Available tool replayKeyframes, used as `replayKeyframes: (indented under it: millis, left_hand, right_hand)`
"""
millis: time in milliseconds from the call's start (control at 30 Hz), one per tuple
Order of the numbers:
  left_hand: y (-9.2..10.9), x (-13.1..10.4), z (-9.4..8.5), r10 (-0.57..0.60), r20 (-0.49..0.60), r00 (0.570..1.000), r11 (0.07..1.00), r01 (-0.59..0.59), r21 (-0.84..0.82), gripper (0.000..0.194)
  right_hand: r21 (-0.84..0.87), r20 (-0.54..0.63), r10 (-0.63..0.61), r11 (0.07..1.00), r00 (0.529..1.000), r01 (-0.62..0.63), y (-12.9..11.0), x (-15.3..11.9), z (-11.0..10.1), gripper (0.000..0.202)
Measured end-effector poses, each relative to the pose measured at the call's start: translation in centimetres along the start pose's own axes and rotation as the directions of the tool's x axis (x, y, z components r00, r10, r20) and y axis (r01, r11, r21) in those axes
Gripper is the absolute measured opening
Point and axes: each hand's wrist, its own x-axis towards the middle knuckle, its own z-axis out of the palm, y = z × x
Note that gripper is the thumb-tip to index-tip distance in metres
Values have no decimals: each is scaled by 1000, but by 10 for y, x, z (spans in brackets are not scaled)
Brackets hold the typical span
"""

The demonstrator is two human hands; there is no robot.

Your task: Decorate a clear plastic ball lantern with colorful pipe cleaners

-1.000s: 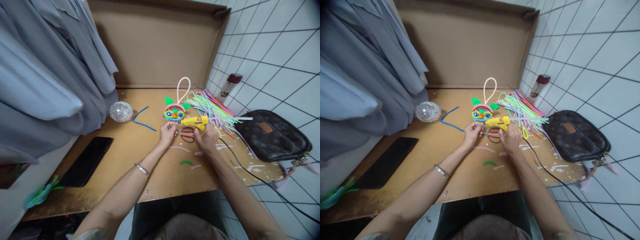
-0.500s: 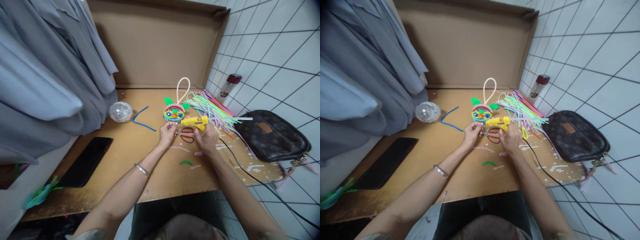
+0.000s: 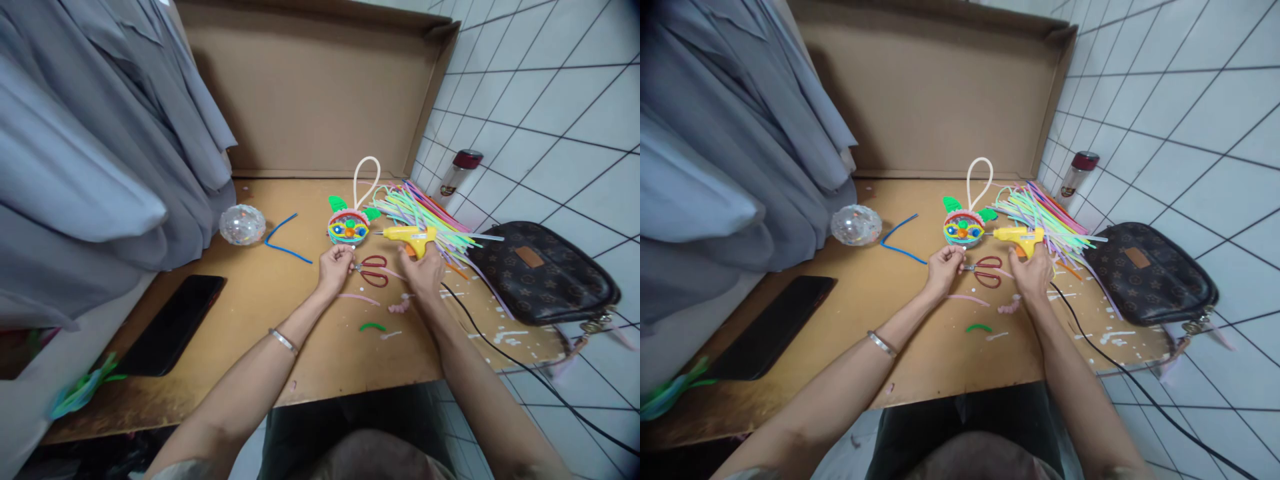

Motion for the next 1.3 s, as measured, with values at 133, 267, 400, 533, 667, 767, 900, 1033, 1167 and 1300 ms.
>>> replayKeyframes:
  millis: [133,267,400,533,667,767,900,1033,1167,1300]
  left_hand:
    - [0,-1,0,-11,8,1000,1000,11,7,14]
    - [1,-3,1,-13,25,1000,1000,12,16,17]
    - [3,-5,2,-23,40,999,999,22,27,16]
    - [3,-7,3,-38,79,996,998,34,46,22]
    - [1,-6,4,-39,109,993,999,38,18,30]
    - [-1,-6,5,-33,121,992,999,33,-2,37]
    - [0,-9,6,-31,158,987,999,32,-1,43]
    - [2,-12,7,-31,192,981,999,35,-14,45]
    - [2,-12,7,-26,202,979,999,30,-17,45]
    - [1,-13,8,-34,205,978,999,36,-9,44]
  right_hand:
    - [-17,102,185,983,977,-184,19,17,-1,49]
    - [-16,144,180,984,973,-180,35,21,6,44]
    - [-21,158,149,989,976,-147,45,21,14,33]
    - [-37,105,64,998,992,-60,48,21,11,27]
    - [34,-28,-99,994,995,100,35,13,6,26]
    - [367,110,-158,924,981,108,14,-1,9,24]
    - [722,403,-106,647,909,-245,-19,-21,17,36]
    - [771,458,-76,530,886,-353,-42,-30,18,34]
    - [782,461,-75,506,884,-365,-49,-32,17,30]
    - [778,455,-54,510,889,-367,-49,-31,17,29]
